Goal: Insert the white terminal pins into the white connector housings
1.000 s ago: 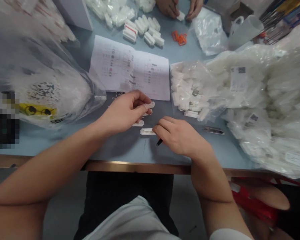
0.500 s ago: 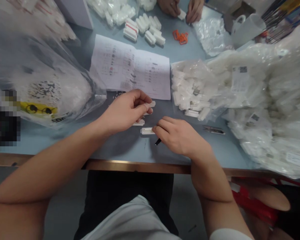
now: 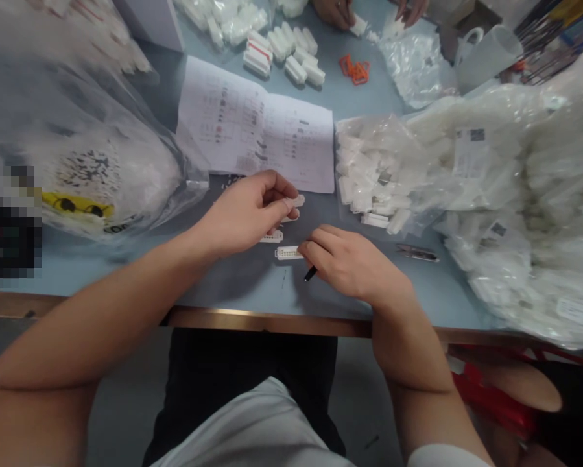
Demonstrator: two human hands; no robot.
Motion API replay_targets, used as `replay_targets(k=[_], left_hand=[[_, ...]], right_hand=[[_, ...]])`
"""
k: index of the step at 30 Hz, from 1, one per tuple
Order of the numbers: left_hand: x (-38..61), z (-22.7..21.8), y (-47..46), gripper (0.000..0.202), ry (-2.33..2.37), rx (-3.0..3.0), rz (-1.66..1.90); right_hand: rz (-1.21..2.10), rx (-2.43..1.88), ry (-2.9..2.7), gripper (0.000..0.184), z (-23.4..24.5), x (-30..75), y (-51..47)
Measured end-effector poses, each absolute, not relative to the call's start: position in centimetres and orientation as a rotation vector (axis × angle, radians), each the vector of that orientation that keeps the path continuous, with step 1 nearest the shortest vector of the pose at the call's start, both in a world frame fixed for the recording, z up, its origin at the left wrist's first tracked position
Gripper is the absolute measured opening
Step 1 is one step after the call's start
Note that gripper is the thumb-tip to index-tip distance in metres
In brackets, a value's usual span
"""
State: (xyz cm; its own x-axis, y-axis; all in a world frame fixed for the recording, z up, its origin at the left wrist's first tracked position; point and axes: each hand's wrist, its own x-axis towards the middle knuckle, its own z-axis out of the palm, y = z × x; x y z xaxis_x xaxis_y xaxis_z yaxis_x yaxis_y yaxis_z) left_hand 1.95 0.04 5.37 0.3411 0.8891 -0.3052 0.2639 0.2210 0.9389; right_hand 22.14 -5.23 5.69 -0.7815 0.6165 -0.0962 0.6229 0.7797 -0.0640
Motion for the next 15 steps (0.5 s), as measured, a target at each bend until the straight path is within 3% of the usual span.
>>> replay_targets(k=[15], left_hand=[[2.08, 5.34, 0.03, 0.013, 1.184, 1.307, 0.622]], right_hand=[[-0.09, 0.935, 2.971, 0.024, 5.26, 22.19, -5.18]])
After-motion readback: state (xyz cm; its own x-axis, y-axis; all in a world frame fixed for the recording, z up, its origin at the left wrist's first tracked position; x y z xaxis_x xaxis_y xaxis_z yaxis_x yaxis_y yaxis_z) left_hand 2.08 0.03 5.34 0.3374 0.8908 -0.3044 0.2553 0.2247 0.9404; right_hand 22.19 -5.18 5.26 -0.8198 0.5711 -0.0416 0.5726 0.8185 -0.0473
